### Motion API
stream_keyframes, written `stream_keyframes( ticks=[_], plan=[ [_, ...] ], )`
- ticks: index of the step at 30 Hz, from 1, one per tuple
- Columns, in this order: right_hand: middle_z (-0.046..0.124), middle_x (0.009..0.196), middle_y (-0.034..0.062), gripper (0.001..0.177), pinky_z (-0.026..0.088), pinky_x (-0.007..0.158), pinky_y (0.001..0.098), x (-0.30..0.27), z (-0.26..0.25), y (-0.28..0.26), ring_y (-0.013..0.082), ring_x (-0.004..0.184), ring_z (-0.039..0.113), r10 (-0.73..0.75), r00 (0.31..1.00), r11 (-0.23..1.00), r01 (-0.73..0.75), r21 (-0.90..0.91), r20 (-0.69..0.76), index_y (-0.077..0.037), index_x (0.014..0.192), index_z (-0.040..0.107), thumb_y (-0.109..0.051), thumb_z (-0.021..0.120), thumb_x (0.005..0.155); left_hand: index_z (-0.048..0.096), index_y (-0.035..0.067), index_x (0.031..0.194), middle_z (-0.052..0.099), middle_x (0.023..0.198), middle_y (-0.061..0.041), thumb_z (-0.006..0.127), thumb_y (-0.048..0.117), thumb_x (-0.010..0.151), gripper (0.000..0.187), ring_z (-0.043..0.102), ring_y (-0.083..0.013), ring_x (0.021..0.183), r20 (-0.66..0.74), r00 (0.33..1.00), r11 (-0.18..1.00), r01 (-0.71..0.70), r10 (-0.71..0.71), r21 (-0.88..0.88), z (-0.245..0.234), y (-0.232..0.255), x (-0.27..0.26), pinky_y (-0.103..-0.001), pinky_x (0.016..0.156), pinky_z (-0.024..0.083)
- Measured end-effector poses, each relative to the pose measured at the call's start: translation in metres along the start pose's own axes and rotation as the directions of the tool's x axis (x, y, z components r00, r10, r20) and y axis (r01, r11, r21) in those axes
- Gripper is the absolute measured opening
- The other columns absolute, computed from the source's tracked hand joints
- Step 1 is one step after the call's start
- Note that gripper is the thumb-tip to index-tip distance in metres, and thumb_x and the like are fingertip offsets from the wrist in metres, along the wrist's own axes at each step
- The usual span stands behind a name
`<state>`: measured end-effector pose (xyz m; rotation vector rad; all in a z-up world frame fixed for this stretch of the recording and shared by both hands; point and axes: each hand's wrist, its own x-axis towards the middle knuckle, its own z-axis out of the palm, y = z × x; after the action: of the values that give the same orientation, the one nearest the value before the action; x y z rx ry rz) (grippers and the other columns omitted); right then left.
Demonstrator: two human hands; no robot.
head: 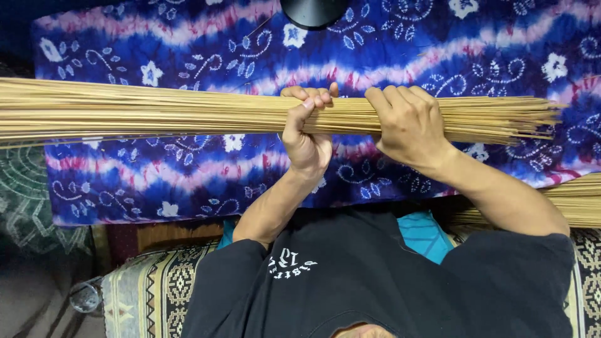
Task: Gathering, aligning, and tying long bamboo sticks into a large bundle
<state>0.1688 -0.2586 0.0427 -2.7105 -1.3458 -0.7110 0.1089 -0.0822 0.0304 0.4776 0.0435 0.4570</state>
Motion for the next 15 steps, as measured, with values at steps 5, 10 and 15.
stream_keyframes(
  ticks=[5, 10, 15],
  plan=[
    [0.051, 0.075, -0.0019, 0.044, 0.052, 0.069, 0.0292, 0.005, 0.002, 0.005, 0.0186, 0.063, 0.057, -0.014, 0.996, 1.000, 0.013, -0.012, -0.087, -0.014, 0.109, 0.067, -0.006, 0.053, 0.068, 0.045, 0.012, 0.110, 0.053, 0.092, -0.004, 0.057, 0.009, 0.097, 0.018, 0.059, -0.0186, 0.101, 0.107, 0.994, 1.000, -0.024, 0.024, 0.000, 0.011, 0.010, 0.011, -0.048, 0.117, 0.038],
    [0.061, 0.073, 0.0071, 0.021, 0.042, 0.049, 0.0323, 0.031, -0.043, -0.003, 0.0169, 0.051, 0.047, 0.099, 0.995, 0.993, -0.099, 0.065, 0.008, -0.004, 0.101, 0.064, 0.002, 0.065, 0.081, 0.050, 0.014, 0.133, 0.065, 0.114, -0.005, 0.057, 0.005, 0.103, 0.032, 0.060, -0.0208, 0.130, 0.380, 0.924, 0.997, 0.067, -0.044, -0.047, 0.007, 0.017, 0.022, -0.042, 0.118, 0.046],
    [0.060, 0.070, 0.0098, 0.014, 0.038, 0.044, 0.0331, 0.038, -0.037, -0.011, 0.0184, 0.048, 0.044, 0.097, 0.995, 0.967, -0.097, 0.235, 0.012, 0.002, 0.091, 0.062, -0.005, 0.070, 0.082, 0.050, 0.018, 0.137, 0.065, 0.119, -0.007, 0.070, 0.001, 0.087, 0.057, 0.051, -0.0317, 0.141, 0.524, 0.850, 0.989, -0.041, -0.041, 0.144, 0.005, -0.007, 0.016, -0.058, 0.132, 0.029]
  ],
)
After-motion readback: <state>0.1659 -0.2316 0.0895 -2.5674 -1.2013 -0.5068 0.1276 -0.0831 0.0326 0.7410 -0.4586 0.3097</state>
